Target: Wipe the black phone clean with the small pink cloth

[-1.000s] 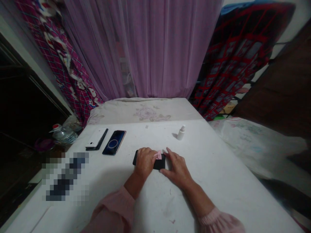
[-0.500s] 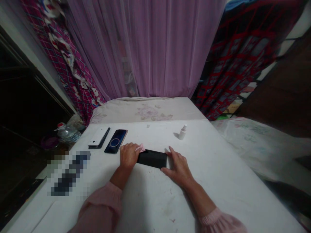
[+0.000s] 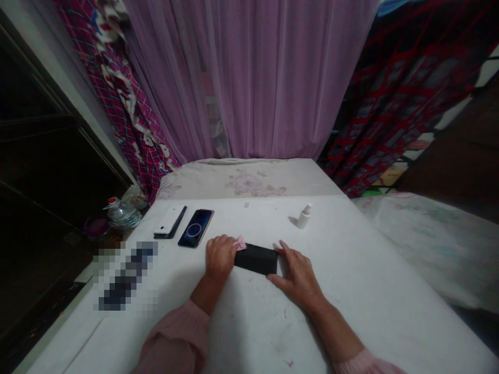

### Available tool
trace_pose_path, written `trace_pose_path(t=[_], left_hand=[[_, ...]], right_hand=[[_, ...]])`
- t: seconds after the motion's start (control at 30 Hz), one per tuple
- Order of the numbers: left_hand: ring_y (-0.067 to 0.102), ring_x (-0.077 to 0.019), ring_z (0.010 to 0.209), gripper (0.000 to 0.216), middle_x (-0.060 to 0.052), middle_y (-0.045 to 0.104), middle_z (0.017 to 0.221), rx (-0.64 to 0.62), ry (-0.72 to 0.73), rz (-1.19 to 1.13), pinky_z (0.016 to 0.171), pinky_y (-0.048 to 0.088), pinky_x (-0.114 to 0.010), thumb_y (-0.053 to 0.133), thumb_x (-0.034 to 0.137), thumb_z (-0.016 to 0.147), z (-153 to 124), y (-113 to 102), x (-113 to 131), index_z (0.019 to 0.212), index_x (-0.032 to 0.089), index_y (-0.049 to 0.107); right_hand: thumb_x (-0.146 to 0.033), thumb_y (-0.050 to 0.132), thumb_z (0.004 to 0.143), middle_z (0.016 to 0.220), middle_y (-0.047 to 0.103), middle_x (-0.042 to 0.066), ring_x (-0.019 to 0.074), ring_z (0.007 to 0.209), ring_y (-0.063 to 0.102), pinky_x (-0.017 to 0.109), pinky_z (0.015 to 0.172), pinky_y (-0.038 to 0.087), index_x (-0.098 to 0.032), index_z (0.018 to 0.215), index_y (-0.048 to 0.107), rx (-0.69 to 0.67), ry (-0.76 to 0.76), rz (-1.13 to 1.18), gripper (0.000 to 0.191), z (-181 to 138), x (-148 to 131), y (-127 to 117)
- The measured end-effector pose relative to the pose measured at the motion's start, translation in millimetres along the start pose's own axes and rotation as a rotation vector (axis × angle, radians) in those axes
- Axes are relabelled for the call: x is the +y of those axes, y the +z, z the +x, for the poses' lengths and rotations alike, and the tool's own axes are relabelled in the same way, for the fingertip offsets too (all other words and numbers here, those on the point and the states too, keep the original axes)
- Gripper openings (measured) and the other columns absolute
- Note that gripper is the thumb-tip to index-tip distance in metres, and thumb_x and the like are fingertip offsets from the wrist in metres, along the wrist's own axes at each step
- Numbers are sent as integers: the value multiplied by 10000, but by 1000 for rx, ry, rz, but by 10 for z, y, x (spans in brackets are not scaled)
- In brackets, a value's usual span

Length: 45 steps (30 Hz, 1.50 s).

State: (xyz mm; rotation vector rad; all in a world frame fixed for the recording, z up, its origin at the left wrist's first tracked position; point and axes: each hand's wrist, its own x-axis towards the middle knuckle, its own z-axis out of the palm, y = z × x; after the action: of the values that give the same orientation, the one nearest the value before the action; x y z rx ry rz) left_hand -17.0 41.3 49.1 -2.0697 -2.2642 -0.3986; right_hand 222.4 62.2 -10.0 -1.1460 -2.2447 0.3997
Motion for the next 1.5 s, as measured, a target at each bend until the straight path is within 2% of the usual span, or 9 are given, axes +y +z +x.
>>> trace_pose_path(t=[0.1, 0.23, 0.47, 0.67, 0.8, 0.9, 1.13, 1.33, 1.5], left_hand=[[601, -249, 894, 188, -75, 678, 884, 22, -66, 29, 784, 355, -362, 521, 255, 945, -39, -43, -179, 896, 195, 693], [606, -235, 892, 166, -50, 680, 883, 59, -77, 14, 815, 367, -354, 525, 210, 925, -342, -47, -175, 916, 217, 691], [620, -217, 881, 199, -25, 695, 890, -20, -84, -92, 829, 385, -358, 495, 288, 934, -715, -97, -330, 920, 241, 689], [636, -191, 964, 209, -23, 721, 981, -134, -171, -132, 848, 397, -301, 497, 254, 930, -274, -100, -360, 931, 240, 705], [657, -190, 923, 228, -27, 736, 981, -176, -205, -115, 735, 414, -272, 506, 311, 928, 111, -96, -306, 916, 240, 723], [661, -215, 898, 249, -49, 741, 972, -184, -231, -77, 704, 408, -287, 516, 357, 922, 209, -101, -244, 897, 232, 729], [629, -238, 970, 295, -72, 719, 977, -114, -238, -5, 811, 400, -323, 435, 312, 966, -213, -144, -205, 933, 202, 708], [627, -220, 894, 285, -50, 702, 901, -93, -137, 13, 773, 402, -322, 430, 282, 961, -526, -167, -294, 884, 218, 696], [627, -223, 867, 281, -48, 694, 871, -105, -158, 6, 754, 398, -328, 444, 297, 956, -647, -194, -306, 874, 214, 699]], right_hand=[[-375, 718, 758, 1281, 614, 118, 316, 1154, 554, 478, 951, 413, -243, 1514, 184, 19, 6, -4, 935, 4, -45, -13], [-331, 731, 736, 1263, 622, 110, 308, 1145, 553, 473, 955, 409, -233, 1493, 234, 47, 18, -4, 911, 2, -94, -22], [-326, 723, 740, 1255, 609, 126, 316, 1135, 550, 479, 954, 408, -233, 1462, 321, 18, 15, 19, 832, 1, -121, -30], [-326, 732, 736, 1250, 604, 126, 313, 1131, 548, 473, 956, 415, -235, 1454, 340, 16, -8, 32, 823, 3, -102, -35], [-335, 721, 745, 1244, 610, 126, 305, 1113, 556, 458, 943, 428, -219, 1452, 349, 22, -35, 11, 807, 4, -100, -35], [-350, 712, 756, 1224, 620, 126, 304, 1100, 561, 462, 941, 425, -219, 1447, 355, 28, -46, 4, 788, 8, -110, -40], [-369, 709, 769, 1175, 623, 124, 311, 1084, 558, 469, 938, 413, -229, 1439, 375, -46, -35, 19, 762, 27, -138, -95], [-351, 695, 777, 1151, 628, 124, 311, 1072, 555, 475, 934, 405, -220, 1424, 391, -26, -9, 24, 726, 34, -198, -100], [-367, 709, 768, 1179, 621, 138, 310, 1077, 555, 465, 926, 407, -194, 1401, 411, -14, -20, 12, 720, 18, -213, -75]])
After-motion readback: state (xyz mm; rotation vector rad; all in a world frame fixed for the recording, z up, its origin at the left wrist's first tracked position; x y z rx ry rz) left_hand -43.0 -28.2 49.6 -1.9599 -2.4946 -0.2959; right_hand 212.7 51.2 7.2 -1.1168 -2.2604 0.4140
